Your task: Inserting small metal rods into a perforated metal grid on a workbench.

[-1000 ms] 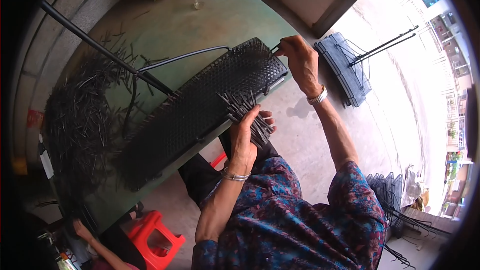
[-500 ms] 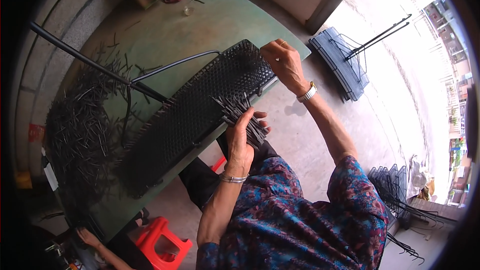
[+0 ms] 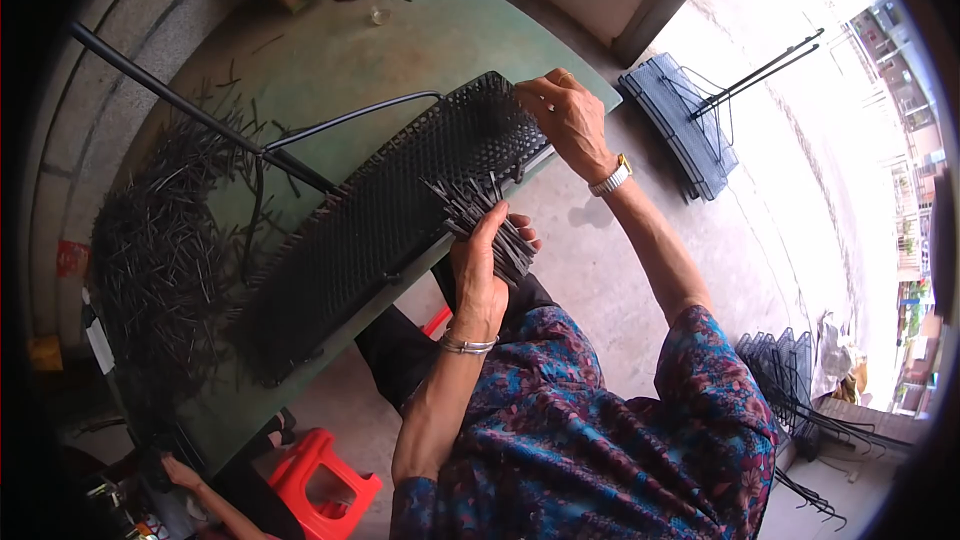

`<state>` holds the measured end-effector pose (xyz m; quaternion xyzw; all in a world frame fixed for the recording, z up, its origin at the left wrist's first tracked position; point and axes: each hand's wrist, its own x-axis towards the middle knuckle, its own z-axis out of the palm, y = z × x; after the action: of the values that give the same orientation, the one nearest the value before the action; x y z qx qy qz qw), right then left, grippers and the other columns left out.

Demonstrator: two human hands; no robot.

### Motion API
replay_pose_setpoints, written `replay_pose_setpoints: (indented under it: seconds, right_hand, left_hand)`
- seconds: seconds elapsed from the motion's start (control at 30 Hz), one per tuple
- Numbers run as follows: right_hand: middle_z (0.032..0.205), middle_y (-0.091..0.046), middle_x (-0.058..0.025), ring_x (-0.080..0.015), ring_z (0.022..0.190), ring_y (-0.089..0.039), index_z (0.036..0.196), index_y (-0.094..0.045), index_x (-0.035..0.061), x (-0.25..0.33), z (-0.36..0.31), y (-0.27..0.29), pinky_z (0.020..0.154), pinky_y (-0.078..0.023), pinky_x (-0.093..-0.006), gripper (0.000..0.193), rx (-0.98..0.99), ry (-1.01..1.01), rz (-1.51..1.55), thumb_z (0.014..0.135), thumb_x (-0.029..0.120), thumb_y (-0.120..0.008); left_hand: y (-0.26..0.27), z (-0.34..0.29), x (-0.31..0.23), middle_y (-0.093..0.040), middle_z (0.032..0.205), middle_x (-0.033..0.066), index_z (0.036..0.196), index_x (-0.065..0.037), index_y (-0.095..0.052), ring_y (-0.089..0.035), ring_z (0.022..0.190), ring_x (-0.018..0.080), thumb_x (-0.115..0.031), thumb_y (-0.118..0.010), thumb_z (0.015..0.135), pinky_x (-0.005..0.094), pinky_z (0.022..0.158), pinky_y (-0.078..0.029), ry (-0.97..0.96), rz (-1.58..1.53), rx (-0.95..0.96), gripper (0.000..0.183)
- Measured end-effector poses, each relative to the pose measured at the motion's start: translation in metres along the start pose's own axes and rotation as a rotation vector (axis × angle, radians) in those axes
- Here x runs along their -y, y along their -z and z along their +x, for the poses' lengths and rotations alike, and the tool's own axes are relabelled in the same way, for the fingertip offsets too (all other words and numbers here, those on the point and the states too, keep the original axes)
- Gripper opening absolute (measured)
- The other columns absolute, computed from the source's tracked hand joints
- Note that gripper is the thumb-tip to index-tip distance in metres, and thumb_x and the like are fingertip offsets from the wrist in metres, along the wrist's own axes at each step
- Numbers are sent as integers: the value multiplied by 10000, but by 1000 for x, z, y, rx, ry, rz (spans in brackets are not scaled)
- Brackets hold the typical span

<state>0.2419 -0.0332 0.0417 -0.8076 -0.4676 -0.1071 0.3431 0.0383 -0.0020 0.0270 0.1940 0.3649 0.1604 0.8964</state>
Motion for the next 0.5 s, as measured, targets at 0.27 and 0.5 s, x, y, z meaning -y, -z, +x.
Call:
replay_pose_setpoints:
  seconds: [0.27, 0.5]
  right_hand:
    - [867, -661, -68, -246, 707, -641, 963, -750, 122, -5, -2, -2, 642, -490, -336, 139, -89, -104, -26, 863, 187, -678]
    - [877, -655, -92, -248, 711, -644, 987, -747, 111, -7, -5, -1, 629, -489, -341, 181, 4, 47, -5, 886, 244, -677]
  left_hand:
    - [-2, 0, -1, -654, 770, 90, 914, -52, -619, -631, 660, 183, -184, -665, 888, 364, 619, -567, -21, 17, 31, 142]
    - [-2, -1, -1, -656, 756, 90, 911, -51, -615, -641, 654, 187, -179, -659, 888, 362, 615, -567, -19, 19, 18, 137]
